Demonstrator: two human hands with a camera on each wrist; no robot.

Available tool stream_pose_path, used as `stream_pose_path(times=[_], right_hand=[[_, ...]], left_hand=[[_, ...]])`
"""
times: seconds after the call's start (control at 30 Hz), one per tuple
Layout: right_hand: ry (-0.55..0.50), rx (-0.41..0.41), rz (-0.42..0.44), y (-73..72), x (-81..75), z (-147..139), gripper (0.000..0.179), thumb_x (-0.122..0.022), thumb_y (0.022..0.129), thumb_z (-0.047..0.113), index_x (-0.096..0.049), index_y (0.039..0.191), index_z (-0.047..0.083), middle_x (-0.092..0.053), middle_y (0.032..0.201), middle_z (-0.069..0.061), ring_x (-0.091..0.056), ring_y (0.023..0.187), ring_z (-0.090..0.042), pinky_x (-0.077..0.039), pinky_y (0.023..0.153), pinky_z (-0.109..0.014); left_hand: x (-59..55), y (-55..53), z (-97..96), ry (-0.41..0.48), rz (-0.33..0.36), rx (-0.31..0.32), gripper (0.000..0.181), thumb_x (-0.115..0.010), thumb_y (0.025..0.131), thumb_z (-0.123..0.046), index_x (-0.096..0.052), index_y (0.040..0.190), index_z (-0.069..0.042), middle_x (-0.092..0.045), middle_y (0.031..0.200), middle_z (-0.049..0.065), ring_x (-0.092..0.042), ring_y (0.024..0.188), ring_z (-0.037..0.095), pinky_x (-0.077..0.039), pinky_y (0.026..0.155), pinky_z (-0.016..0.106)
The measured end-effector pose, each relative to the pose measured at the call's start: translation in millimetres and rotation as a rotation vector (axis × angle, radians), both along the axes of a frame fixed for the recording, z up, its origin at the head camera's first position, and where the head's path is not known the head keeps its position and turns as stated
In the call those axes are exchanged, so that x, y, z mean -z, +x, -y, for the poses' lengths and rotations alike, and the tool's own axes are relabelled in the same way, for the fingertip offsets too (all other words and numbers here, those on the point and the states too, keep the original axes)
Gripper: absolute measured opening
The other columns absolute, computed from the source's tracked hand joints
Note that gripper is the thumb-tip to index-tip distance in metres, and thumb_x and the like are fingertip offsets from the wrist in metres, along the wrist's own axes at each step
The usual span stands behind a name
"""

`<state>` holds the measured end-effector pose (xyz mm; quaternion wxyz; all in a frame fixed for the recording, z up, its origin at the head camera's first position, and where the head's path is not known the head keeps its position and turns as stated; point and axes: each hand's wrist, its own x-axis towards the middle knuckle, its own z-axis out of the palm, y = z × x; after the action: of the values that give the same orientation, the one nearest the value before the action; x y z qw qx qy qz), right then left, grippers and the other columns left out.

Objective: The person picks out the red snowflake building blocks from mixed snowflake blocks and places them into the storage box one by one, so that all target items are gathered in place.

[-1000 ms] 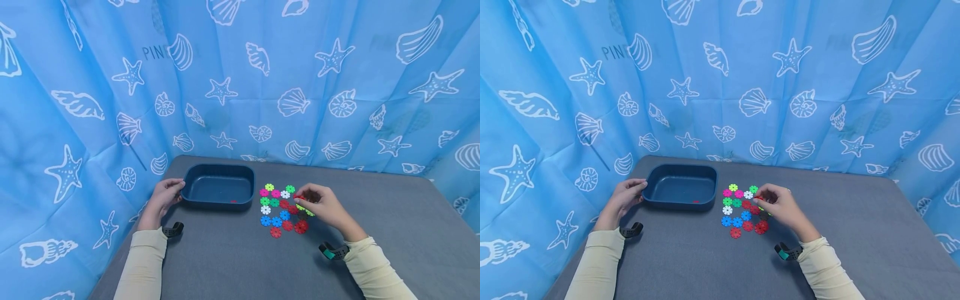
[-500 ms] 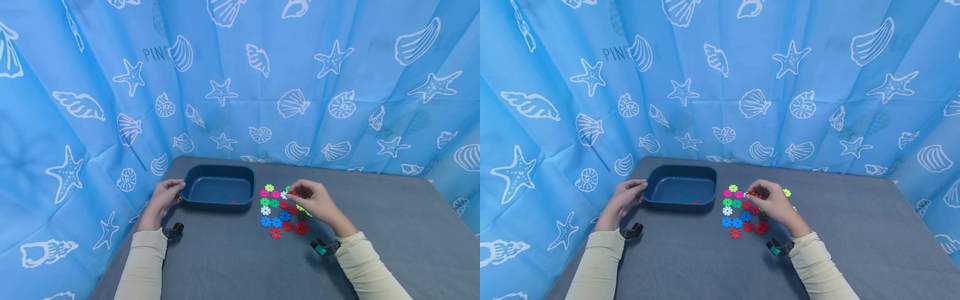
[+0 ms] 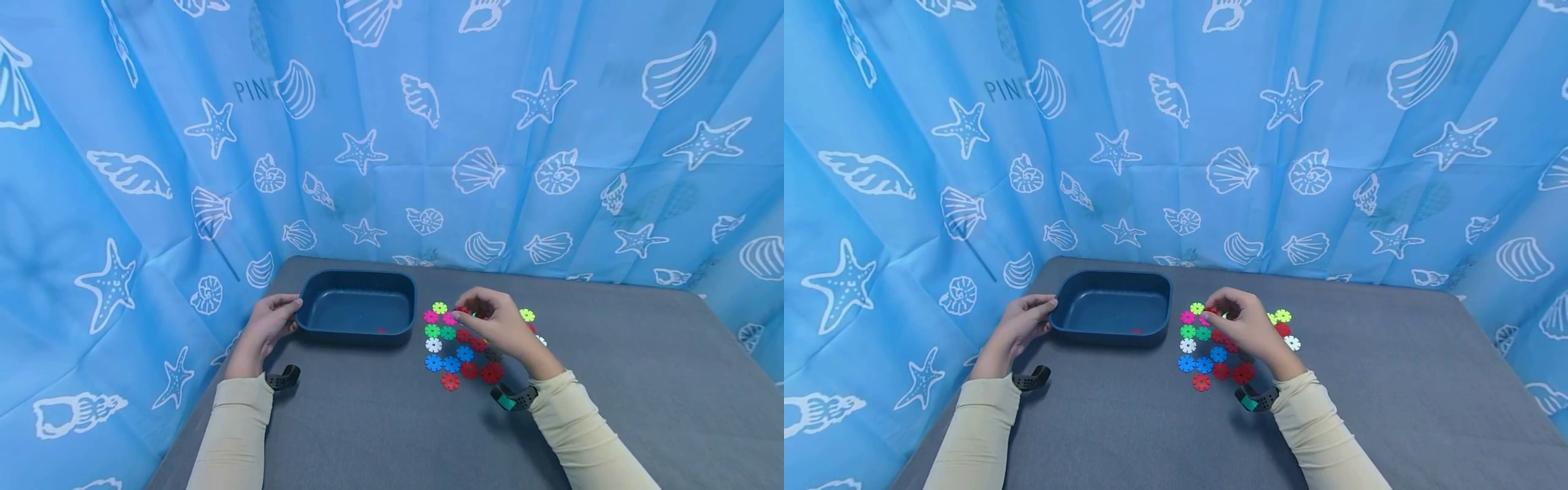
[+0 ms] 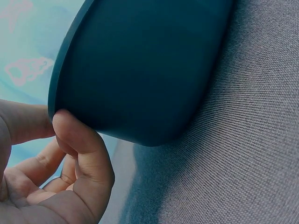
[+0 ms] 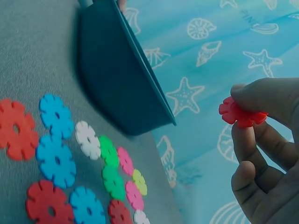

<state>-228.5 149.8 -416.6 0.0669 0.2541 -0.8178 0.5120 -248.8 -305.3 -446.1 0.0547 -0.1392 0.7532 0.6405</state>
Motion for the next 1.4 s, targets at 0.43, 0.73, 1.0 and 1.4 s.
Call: stream_pose_path(times=[0.43,0.73,1.0,1.4], right_hand=[[-0.035,-0.029,0.008,-8.8,-1.3,24,0.011,-0.080,0.096,0.011,-0.075,0.106,0.008,-0.071,0.093,-0.009,-0.061,0.074,-0.021,-0.053,0.066,-0.028],[-0.039,-0.008,0.084,-14.5,1.7,40,0.015,-0.079,0.098,0.016,-0.073,0.110,0.009,-0.072,0.100,-0.008,-0.063,0.079,-0.024,-0.055,0.069,-0.027],[-0.085,-0.048,0.095,-20.9,4.0,56,0.017,-0.078,0.098,0.012,-0.073,0.111,0.001,-0.073,0.105,-0.013,-0.066,0.084,-0.025,-0.058,0.073,-0.025],[-0.093,-0.066,0.094,-23.8,8.6,72,0.020,-0.077,0.099,0.014,-0.072,0.113,0.000,-0.071,0.098,-0.015,-0.065,0.080,-0.036,-0.057,0.069,-0.027]], left_hand=[[1.6,0.2,0.8,-0.014,0.003,-0.008,0.046,-0.062,0.109,-0.030,-0.058,0.149,-0.006,-0.056,0.116,0.006,-0.057,0.094,0.016,-0.057,0.080,0.025],[2.3,0.4,0.1,-0.018,0.000,0.000,0.047,-0.062,0.109,-0.031,-0.058,0.148,-0.005,-0.056,0.116,0.007,-0.058,0.094,0.016,-0.057,0.079,0.026],[-0.5,1.1,-0.6,-0.014,0.002,-0.003,0.048,-0.062,0.109,-0.032,-0.057,0.149,-0.006,-0.055,0.117,0.006,-0.057,0.095,0.015,-0.056,0.078,0.024],[0.8,1.3,0.5,-0.018,-0.005,0.003,0.048,-0.063,0.109,-0.032,-0.057,0.149,-0.005,-0.055,0.115,0.007,-0.057,0.094,0.016,-0.057,0.079,0.025]])
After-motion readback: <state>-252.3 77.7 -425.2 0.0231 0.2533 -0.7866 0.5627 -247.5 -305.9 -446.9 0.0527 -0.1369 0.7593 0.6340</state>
